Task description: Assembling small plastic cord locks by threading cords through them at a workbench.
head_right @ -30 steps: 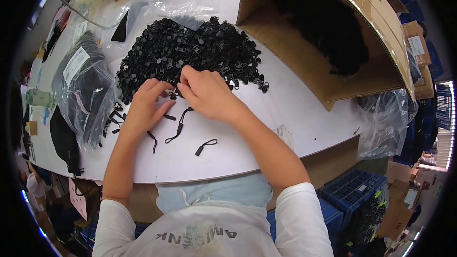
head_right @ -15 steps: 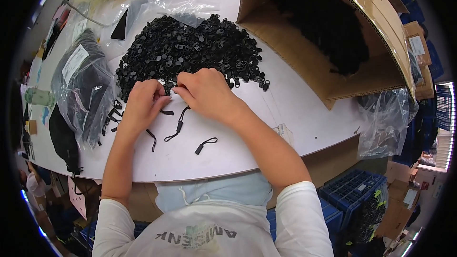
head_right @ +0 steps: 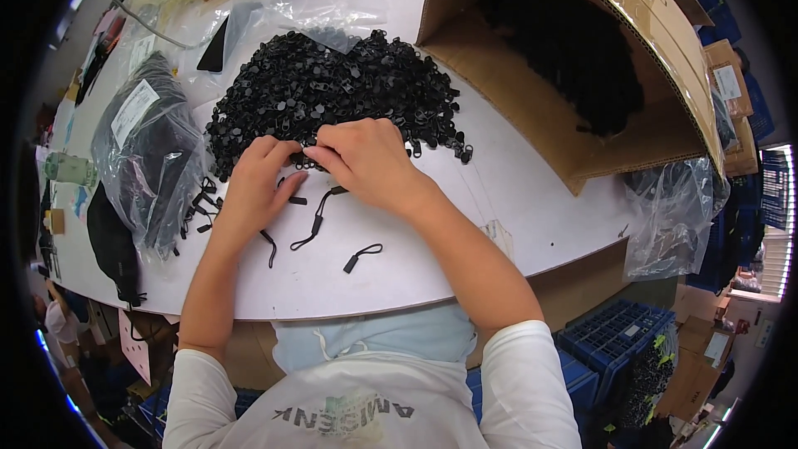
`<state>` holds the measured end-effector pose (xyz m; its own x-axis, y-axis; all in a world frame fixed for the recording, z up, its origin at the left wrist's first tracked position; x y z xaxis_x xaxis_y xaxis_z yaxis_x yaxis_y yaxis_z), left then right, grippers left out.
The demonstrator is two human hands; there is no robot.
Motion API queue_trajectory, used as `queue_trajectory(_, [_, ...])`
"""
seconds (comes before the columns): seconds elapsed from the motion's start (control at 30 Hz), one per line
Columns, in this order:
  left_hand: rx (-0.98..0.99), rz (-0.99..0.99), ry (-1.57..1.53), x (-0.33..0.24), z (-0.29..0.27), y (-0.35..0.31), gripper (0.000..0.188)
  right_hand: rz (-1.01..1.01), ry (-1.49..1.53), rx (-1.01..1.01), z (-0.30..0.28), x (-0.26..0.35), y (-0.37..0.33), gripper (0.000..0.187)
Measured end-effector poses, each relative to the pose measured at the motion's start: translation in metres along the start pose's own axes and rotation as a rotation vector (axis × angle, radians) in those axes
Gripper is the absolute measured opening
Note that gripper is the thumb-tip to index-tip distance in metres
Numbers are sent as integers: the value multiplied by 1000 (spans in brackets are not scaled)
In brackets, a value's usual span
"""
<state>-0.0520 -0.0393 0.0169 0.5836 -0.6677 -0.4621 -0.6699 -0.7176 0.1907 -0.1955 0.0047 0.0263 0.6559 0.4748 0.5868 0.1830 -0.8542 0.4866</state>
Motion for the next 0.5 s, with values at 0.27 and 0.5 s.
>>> queue_trajectory(0.27, [2, 27, 44, -4, 8, 0, 25, -36, -17, 27, 8, -3, -3, 22])
queue_trajectory(0.5, [10, -74, 50, 2, 1, 0, 25, 90, -14, 3, 4, -5, -3, 15])
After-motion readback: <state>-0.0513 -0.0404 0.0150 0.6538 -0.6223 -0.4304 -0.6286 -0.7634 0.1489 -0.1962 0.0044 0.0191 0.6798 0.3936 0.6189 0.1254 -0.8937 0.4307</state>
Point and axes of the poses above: each hand's wrist, its own y-axis towards the middle knuckle, its own z-axis out of the palm, x = y × z, the point moved 6 cm from there along y, towards the middle knuckle, and after that the axes turned 9 degrees about -z, right-handed, at the moved point
